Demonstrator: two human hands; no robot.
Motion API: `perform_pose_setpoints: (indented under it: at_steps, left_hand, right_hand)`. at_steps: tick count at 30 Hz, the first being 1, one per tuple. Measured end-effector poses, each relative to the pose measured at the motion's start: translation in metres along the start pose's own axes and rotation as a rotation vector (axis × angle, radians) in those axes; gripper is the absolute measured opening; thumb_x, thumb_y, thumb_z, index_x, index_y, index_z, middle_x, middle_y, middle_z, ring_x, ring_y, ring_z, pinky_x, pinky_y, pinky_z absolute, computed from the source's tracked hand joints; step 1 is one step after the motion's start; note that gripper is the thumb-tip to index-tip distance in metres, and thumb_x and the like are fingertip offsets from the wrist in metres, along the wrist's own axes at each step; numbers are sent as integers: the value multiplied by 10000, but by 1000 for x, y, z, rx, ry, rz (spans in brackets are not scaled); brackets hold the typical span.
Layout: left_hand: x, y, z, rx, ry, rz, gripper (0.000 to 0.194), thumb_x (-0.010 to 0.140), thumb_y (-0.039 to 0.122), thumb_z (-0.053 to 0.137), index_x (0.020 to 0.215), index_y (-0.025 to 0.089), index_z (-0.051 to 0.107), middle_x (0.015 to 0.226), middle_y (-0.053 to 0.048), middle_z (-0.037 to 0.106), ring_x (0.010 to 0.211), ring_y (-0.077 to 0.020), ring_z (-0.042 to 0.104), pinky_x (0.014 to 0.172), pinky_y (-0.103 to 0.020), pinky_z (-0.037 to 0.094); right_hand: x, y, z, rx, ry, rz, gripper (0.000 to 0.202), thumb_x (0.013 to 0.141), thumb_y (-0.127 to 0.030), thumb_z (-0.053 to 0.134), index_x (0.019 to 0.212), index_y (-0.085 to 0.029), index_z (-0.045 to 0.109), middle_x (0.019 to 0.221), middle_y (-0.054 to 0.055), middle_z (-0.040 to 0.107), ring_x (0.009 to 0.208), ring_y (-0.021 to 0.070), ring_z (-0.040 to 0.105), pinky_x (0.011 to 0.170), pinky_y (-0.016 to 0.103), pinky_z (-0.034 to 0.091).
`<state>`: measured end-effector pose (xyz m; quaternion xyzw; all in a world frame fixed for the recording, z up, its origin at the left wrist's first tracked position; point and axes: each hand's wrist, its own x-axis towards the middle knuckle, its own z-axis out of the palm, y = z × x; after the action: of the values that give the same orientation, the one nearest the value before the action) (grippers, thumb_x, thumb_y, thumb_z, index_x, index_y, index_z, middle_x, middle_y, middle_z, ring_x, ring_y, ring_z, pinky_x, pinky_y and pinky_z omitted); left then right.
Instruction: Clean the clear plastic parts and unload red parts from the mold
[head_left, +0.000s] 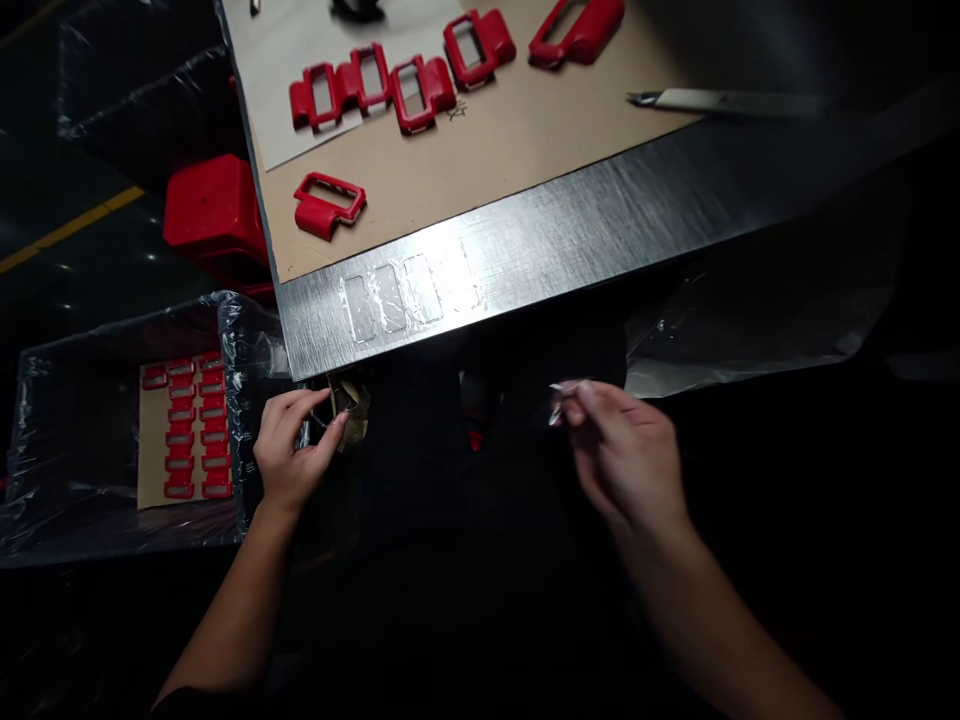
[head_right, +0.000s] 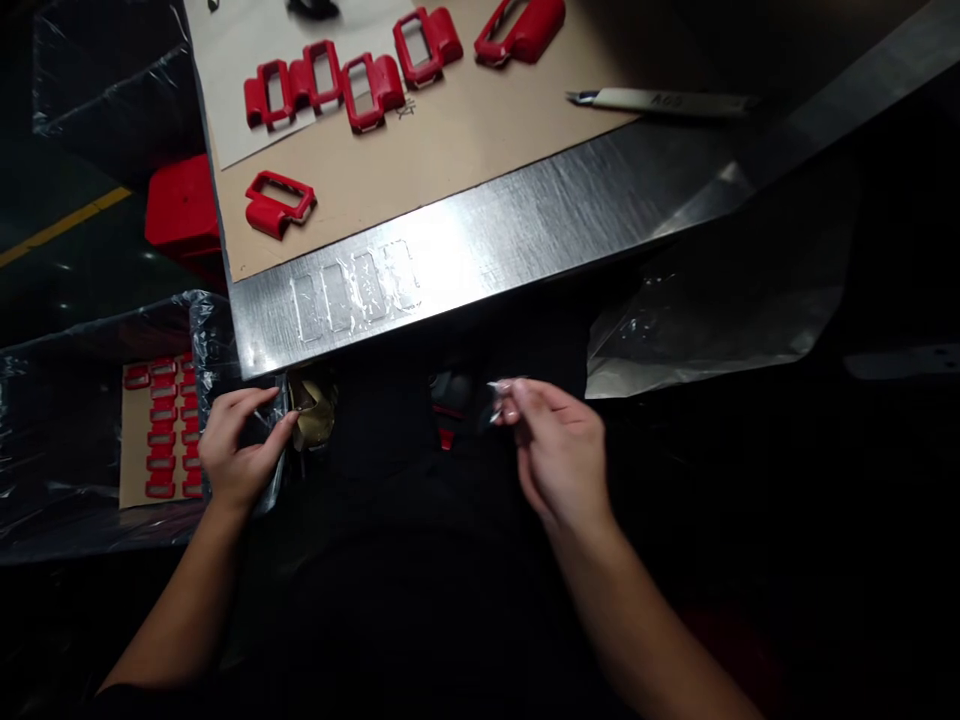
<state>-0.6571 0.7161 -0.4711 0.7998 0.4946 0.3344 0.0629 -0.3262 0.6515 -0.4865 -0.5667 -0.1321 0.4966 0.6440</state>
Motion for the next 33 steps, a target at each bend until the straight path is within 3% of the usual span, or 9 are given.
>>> perform_pose_setpoints:
  at_steps: [3, 9, 13, 17, 20, 23, 27, 30, 33]
  left_hand:
    - [-5, -22, 8, 74, -97, -8, 304, 866, 220, 772, 1155, 149, 710, 1024, -91, 655, 968, -221, 614, 880, -366, 516]
    - [-11, -35, 13, 106, -182, -84, 339, 905, 347, 728, 1193, 168, 725, 1041, -91, 609, 994, -242, 590, 909, -390, 517]
    - [-18, -45, 16, 73, -237, -105, 372, 905, 414, 713, 1220, 217, 727, 1155, -105, 601, 1065, -285, 608, 954, -448, 533]
    - [-24, -51, 20, 37, -222, -176, 490, 847, 515, 742, 1302, 344, 680, 1237, -83, 587, 1129, -362, 613, 978, -547, 538]
    - [-24, -43, 15, 69, -212, -213, 575, 861, 522, 708, 1399, 341, 618, 1228, -123, 605, 1139, -409, 611, 991, -586, 515]
    - [-16, -23, 3, 45, -127, -99, 455, 857, 398, 738, 1301, 306, 694, 1140, -120, 677, 1018, -381, 656, 943, -554, 521]
    - [16, 13, -1, -102, 12, 205, 270, 785, 134, 787, 1033, 238, 765, 881, -53, 713, 736, -227, 656, 699, -365, 527]
    - [55, 39, 17, -43, -72, 210, 401, 835, 194, 775, 1229, 221, 708, 1125, -125, 692, 980, -284, 665, 885, -427, 537]
    - [92, 60, 45, 115, -272, 240, 622, 893, 442, 721, 1446, 213, 552, 1514, -187, 478, 1378, -405, 462, 1112, -561, 410]
  right_hand:
    - [27, -10, -26, -41, 203, -198, 69, 820, -210, 784, 823, -143, 802, 680, 24, 650, 628, 105, 579, 627, 238, 514]
    - [85, -19, -91, -152, 503, -453, 118, 825, -206, 732, 711, -199, 758, 750, 34, 686, 597, 130, 557, 587, 294, 513]
    - [126, -10, -133, -271, 678, -408, 52, 767, -186, 702, 720, -202, 717, 688, 5, 655, 607, 143, 575, 603, 301, 535]
    - [162, 3, -167, -376, 670, -256, 19, 692, -143, 665, 699, -145, 683, 613, 11, 641, 593, 164, 617, 542, 284, 521]
    - [175, 10, -181, -415, 679, -212, 81, 689, -156, 647, 758, -133, 683, 635, 2, 651, 630, 157, 630, 556, 259, 524]
    - [171, 12, -170, -391, 653, -230, 149, 731, -210, 648, 855, -141, 692, 733, 11, 692, 704, 149, 657, 580, 233, 530]
    - [140, 8, -115, -323, 482, -290, 217, 806, -350, 702, 898, -154, 717, 853, 46, 742, 737, 148, 696, 592, 230, 547]
    - [107, 1, -55, -331, 166, -288, 329, 845, -477, 739, 859, -148, 747, 816, 67, 751, 690, 152, 704, 574, 236, 552]
    - [78, -4, 0, -313, -123, -197, 402, 870, -538, 728, 828, -140, 763, 800, 86, 756, 667, 156, 704, 560, 235, 544]
